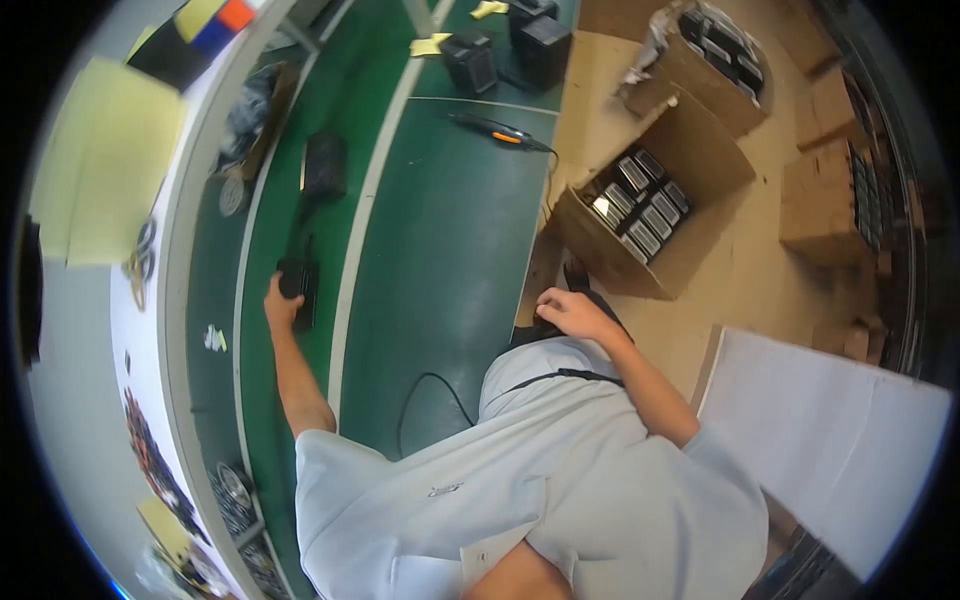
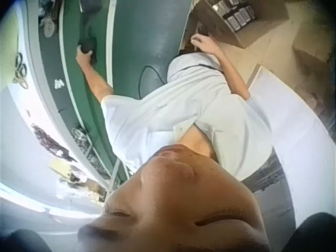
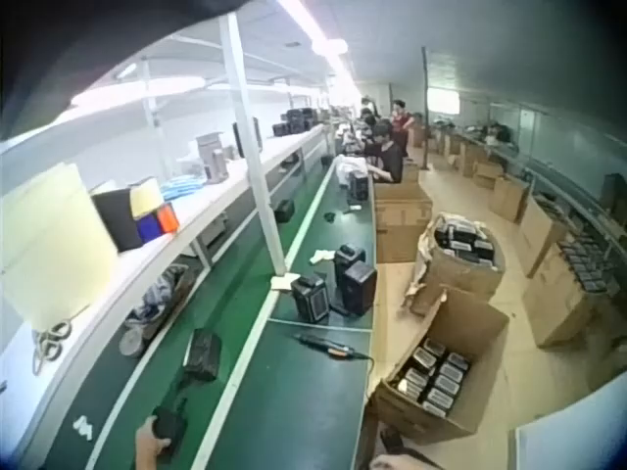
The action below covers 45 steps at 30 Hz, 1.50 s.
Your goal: Assembling components of an electronic device, including connecting wires and housing parts, at a workshop station.
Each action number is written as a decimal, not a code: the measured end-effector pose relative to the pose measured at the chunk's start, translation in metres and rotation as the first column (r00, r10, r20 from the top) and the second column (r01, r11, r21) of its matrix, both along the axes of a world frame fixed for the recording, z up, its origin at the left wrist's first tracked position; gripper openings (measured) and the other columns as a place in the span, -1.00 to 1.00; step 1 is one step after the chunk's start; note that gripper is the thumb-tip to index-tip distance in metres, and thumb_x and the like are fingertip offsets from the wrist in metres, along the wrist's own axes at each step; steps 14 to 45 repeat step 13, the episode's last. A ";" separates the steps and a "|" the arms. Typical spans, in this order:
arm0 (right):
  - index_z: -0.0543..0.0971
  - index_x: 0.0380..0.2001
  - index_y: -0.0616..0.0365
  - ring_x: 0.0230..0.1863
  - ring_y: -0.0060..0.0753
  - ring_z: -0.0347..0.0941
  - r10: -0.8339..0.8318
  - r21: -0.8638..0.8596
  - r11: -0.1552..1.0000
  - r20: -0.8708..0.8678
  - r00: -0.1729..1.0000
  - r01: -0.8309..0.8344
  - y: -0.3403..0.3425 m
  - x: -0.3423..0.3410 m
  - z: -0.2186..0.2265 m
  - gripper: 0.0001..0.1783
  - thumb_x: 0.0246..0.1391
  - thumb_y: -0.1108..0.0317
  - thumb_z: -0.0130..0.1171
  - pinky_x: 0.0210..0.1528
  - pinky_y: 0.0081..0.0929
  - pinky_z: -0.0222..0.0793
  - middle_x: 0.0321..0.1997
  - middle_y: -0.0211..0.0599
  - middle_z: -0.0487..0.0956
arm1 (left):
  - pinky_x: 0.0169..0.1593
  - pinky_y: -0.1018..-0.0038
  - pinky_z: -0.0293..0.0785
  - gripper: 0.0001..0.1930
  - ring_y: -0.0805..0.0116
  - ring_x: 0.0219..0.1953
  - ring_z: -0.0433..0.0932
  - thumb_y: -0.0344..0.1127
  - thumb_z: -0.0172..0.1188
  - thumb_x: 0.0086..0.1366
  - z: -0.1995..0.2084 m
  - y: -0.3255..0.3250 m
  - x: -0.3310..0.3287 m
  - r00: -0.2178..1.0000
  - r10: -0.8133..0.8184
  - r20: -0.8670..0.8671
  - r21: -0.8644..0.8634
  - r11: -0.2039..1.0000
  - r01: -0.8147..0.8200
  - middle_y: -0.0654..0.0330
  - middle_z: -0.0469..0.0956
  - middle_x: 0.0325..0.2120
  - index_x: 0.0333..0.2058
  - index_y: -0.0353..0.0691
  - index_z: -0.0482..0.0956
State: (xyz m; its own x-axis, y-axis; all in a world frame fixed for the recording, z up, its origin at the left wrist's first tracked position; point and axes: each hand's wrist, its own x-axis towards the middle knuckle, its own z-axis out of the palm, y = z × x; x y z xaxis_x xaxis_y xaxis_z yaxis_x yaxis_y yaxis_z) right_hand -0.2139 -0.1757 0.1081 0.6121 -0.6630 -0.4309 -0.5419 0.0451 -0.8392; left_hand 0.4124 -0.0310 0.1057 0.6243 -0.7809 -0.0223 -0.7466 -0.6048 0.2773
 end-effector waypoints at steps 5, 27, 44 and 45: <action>0.61 -0.17 0.20 -0.25 -0.13 0.63 -0.116 0.010 0.993 -0.183 0.976 0.119 -0.002 -0.062 -0.033 -0.66 0.17 0.14 0.19 -0.14 -0.24 0.51 -0.29 -0.04 0.67 | 0.33 0.03 0.24 -0.35 -0.23 0.24 0.33 -0.50 0.15 0.10 -0.043 -0.017 -0.047 0.983 0.067 0.173 -0.100 0.994 -0.050 -0.19 0.34 0.25 0.25 -0.20 0.38; 0.61 -0.14 0.16 -0.19 -0.08 0.64 -0.140 -0.054 0.987 0.132 0.981 0.148 -0.070 -0.072 -0.041 -0.62 0.16 0.07 0.18 -0.08 -0.15 0.50 -0.26 0.04 0.67 | 0.43 -0.01 -0.04 -0.32 -0.09 0.40 0.14 -0.22 0.18 0.15 -0.074 -0.148 -0.401 0.780 -0.623 -0.064 0.073 0.776 0.626 0.00 0.31 0.29 0.28 -0.13 0.33; 0.61 -0.14 0.16 -0.19 -0.08 0.64 -0.140 -0.054 0.987 0.132 0.981 0.148 -0.070 -0.072 -0.041 -0.62 0.16 0.07 0.18 -0.08 -0.15 0.50 -0.26 0.04 0.67 | 0.43 -0.01 -0.04 -0.32 -0.09 0.40 0.14 -0.22 0.18 0.15 -0.074 -0.148 -0.401 0.780 -0.623 -0.064 0.073 0.776 0.626 0.00 0.31 0.29 0.28 -0.13 0.33; 0.61 -0.14 0.16 -0.19 -0.08 0.64 -0.140 -0.054 0.987 0.132 0.981 0.148 -0.070 -0.072 -0.041 -0.62 0.16 0.07 0.18 -0.08 -0.15 0.50 -0.26 0.04 0.67 | 0.43 -0.01 -0.04 -0.32 -0.09 0.40 0.14 -0.22 0.18 0.15 -0.074 -0.148 -0.401 0.780 -0.623 -0.064 0.073 0.776 0.626 0.00 0.31 0.29 0.28 -0.13 0.33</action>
